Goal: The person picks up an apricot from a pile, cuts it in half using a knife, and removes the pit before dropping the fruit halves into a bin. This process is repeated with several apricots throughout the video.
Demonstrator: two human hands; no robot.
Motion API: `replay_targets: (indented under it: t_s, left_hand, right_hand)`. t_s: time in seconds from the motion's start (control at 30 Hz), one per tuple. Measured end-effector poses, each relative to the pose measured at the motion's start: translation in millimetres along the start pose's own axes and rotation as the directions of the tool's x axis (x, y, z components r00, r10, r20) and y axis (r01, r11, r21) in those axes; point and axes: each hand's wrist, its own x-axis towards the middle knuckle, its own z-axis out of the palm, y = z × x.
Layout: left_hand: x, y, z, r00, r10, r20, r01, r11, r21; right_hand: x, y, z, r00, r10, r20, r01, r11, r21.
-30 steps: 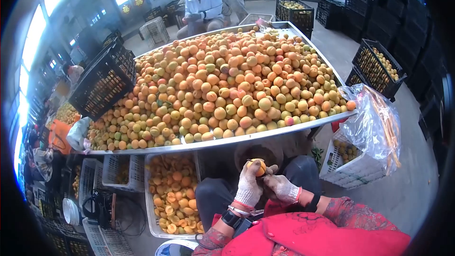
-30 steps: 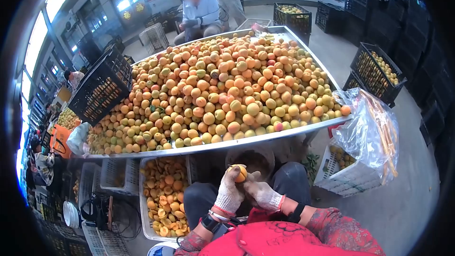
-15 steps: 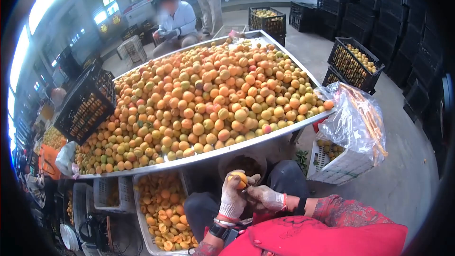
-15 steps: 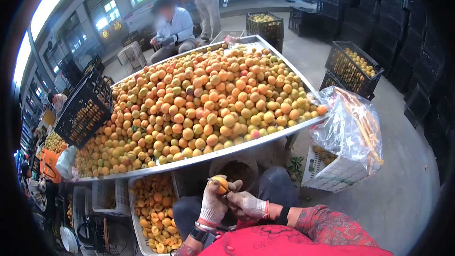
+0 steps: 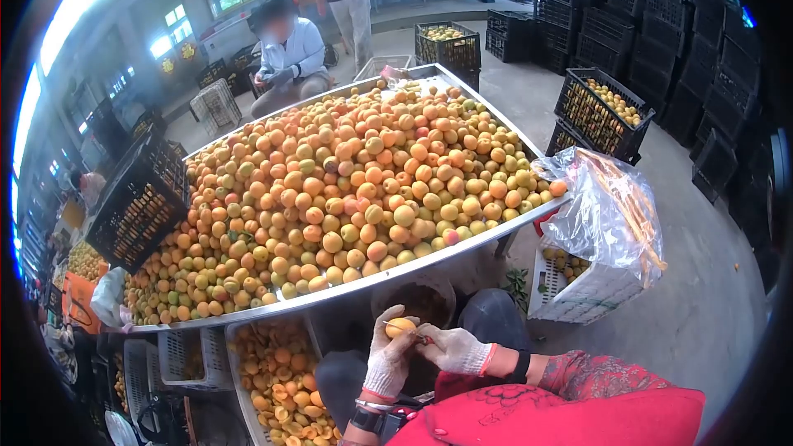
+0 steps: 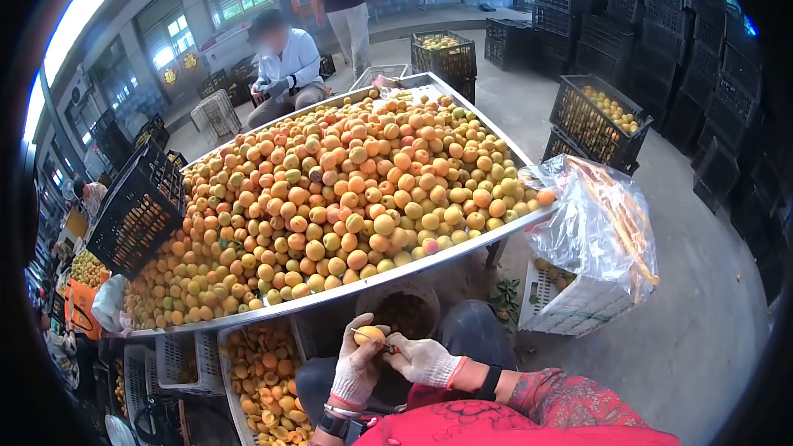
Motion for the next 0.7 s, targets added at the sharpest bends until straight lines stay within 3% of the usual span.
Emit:
replay_targets:
  t_s: [0.07, 0.17, 0.27, 0.37, 0.57, 0.7]
  left_hand:
    - [0.8, -3.4, -2.4, 0.999, 0.035, -0.025, -0.035, 0.999, 0.011]
    - [2.8, -4.0, -3.1, 0.996, 0.069, -0.050, -0.072, 0.995, -0.068]
    - [7.6, -1.9, -5.2, 0.993, 0.089, -0.073, -0.091, 0.995, -0.027]
    - [8.0, -0.4, -4.0, 0.989, 0.119, -0.088, -0.118, 0.993, 0.015]
    - [7.3, 0.4, -5.6, 0.992, 0.109, -0.065, -0.107, 0.994, 0.033]
    - [8.3, 5.2, -1.1, 0.993, 0.112, -0.029, -0.110, 0.993, 0.051]
  right_hand:
    - [3.5, -3.1, 1.8, 1.000, -0.028, -0.005, 0.028, 0.998, -0.060]
    - [11.6, -14.0, -1.7, 0.997, 0.037, 0.062, -0.029, 0.993, -0.116]
    - [18.3, -22.2, -3.4, 0.986, 0.131, 0.103, -0.116, 0.984, -0.135]
    - [18.7, -9.2, 6.1, 0.993, 0.037, 0.113, -0.037, 0.999, -0.001]
    - [18.2, -13.0, 0.2, 0.956, 0.161, 0.246, -0.248, 0.892, 0.378]
    - [21.1, -20.5, -9.9, 0.897, 0.247, 0.367, -0.412, 0.770, 0.487]
